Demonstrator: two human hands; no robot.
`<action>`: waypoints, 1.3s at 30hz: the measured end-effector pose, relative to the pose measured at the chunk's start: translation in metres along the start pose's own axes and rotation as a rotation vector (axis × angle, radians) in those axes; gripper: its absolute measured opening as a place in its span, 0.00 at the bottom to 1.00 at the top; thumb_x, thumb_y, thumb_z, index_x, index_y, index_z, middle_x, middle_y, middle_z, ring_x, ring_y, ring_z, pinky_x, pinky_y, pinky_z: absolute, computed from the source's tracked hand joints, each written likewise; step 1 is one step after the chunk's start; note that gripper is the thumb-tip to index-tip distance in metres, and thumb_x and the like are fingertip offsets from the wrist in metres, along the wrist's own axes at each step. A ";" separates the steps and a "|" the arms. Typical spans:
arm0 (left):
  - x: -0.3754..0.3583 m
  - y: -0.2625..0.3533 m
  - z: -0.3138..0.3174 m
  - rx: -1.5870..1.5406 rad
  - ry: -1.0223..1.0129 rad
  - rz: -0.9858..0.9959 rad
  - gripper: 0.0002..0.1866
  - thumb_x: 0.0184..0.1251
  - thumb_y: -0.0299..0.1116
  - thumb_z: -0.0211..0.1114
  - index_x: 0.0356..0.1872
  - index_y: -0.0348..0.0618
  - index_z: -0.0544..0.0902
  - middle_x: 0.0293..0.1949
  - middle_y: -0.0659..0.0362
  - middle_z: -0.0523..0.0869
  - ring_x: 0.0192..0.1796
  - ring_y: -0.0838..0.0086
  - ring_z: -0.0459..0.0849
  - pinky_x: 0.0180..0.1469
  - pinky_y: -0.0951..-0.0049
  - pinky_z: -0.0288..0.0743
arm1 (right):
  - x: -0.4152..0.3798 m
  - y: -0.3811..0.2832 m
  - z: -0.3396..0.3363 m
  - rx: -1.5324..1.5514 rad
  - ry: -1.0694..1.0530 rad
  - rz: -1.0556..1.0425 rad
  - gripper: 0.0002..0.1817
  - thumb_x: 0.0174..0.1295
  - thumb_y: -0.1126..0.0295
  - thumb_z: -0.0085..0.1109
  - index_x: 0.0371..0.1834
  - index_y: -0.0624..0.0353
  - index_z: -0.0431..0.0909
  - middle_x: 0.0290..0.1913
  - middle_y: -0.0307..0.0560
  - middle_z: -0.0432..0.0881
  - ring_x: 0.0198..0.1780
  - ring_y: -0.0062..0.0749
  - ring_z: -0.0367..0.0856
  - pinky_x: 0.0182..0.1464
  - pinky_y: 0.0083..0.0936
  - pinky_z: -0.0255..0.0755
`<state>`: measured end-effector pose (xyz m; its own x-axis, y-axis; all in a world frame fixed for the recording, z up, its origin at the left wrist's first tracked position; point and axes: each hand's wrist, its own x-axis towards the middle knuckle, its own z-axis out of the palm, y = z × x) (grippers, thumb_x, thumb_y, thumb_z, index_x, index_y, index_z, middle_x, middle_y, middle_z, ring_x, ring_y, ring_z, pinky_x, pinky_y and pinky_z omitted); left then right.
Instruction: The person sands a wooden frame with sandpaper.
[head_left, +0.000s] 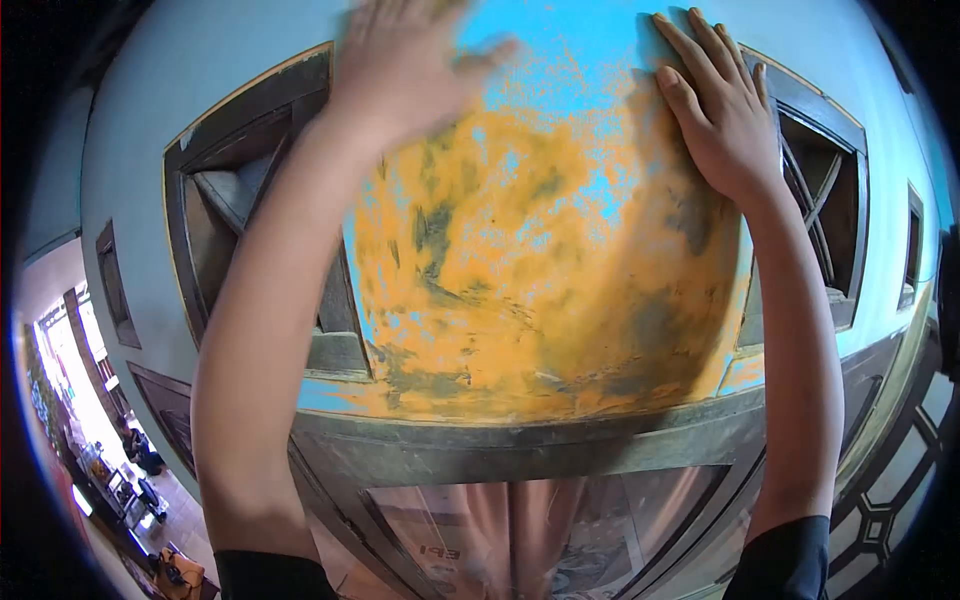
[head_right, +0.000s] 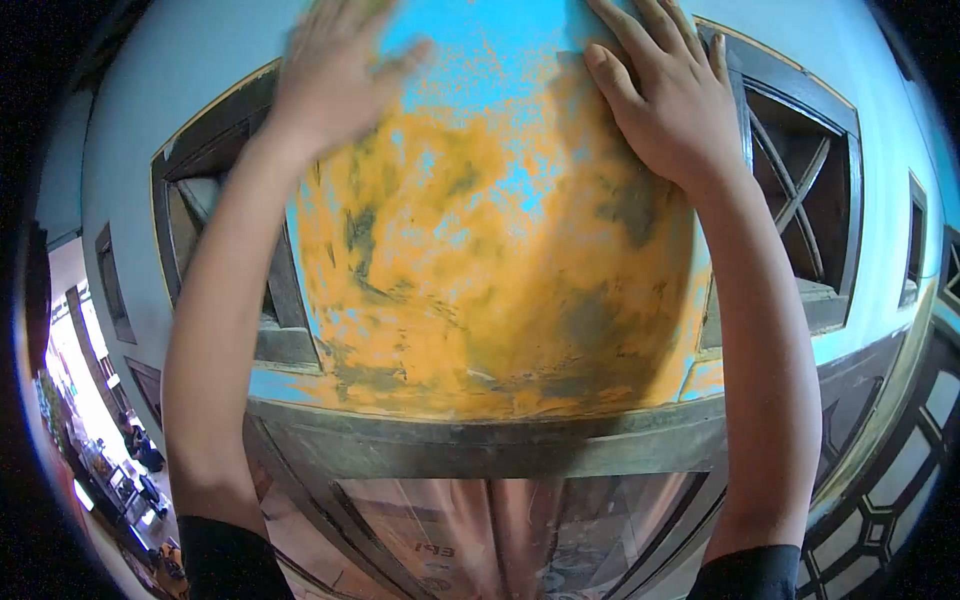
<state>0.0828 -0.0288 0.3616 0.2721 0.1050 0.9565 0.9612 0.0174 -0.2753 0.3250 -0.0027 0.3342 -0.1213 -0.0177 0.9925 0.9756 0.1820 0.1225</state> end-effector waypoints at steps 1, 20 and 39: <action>-0.007 0.006 0.003 -0.014 0.020 0.135 0.42 0.78 0.67 0.44 0.83 0.56 0.51 0.85 0.52 0.42 0.85 0.53 0.38 0.84 0.48 0.35 | 0.004 0.009 0.006 -0.008 -0.005 -0.014 0.33 0.76 0.48 0.42 0.81 0.46 0.61 0.84 0.53 0.54 0.85 0.49 0.44 0.84 0.50 0.33; -0.213 0.048 0.046 -0.139 -0.253 0.608 0.47 0.66 0.80 0.37 0.82 0.69 0.59 0.83 0.52 0.53 0.84 0.47 0.48 0.80 0.37 0.37 | -0.163 -0.008 0.001 0.081 -0.144 -0.075 0.32 0.69 0.56 0.56 0.78 0.39 0.68 0.82 0.50 0.60 0.82 0.60 0.51 0.77 0.72 0.42; -0.292 0.005 0.041 -0.412 -0.173 -0.090 0.31 0.77 0.50 0.57 0.74 0.45 0.72 0.79 0.44 0.63 0.82 0.42 0.52 0.80 0.37 0.41 | -0.304 -0.027 -0.009 0.259 -0.325 0.195 0.34 0.76 0.40 0.42 0.76 0.49 0.70 0.83 0.62 0.51 0.85 0.65 0.38 0.80 0.67 0.24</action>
<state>0.0061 -0.0183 0.0766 0.2087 0.2862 0.9352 0.9282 -0.3590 -0.0973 0.3372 -0.0110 0.0292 -0.0311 0.3437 0.9386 0.9130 0.3920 -0.1133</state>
